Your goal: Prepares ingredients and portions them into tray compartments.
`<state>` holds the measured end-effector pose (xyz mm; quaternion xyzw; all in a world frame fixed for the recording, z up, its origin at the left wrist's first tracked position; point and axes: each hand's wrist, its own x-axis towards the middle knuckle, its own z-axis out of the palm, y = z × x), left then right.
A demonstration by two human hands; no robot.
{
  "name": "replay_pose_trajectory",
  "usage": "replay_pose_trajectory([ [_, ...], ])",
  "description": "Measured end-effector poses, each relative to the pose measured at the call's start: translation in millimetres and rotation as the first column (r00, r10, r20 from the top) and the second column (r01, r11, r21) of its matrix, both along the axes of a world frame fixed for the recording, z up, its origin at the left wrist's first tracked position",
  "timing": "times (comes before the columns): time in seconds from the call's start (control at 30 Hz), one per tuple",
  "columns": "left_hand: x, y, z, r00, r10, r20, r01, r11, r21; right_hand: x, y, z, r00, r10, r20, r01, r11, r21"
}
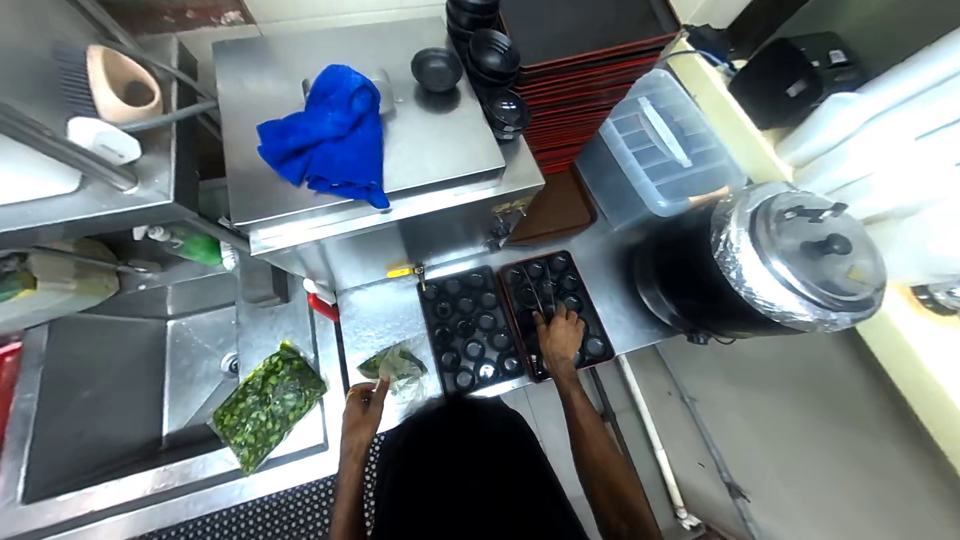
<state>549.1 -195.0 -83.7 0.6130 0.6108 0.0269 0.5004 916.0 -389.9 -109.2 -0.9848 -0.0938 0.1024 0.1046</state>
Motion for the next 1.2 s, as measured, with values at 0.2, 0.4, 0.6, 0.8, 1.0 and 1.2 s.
replay_pose_trajectory([
  [0.2,14,-1,-1,0.992,-0.115,-0.061,0.117,0.993,0.028,-107,75,76,0.701,0.695,-0.156,-0.528,0.654,0.542],
  [0.4,15,7,17,0.988,-0.152,-0.03,0.155,0.972,0.178,-176,140,49,0.333,0.935,-0.124,-0.842,0.354,0.407],
  [0.6,-12,13,19,0.983,-0.13,0.127,0.113,0.984,0.137,-166,141,25,0.348,0.853,-0.39,-0.611,0.521,0.596],
  [0.8,-23,20,28,0.996,-0.094,-0.003,0.093,0.977,0.192,-159,136,31,0.64,0.617,-0.458,-0.407,0.778,0.479],
  [1.0,-28,32,31,0.999,-0.006,-0.048,0.014,0.986,0.168,-165,126,34,0.604,0.646,-0.466,-0.442,0.759,0.478],
  [1.2,-17,-3,16,0.944,0.306,0.124,-0.325,0.928,0.18,-210,112,42,0.287,0.213,-0.934,0.697,0.622,0.356],
])
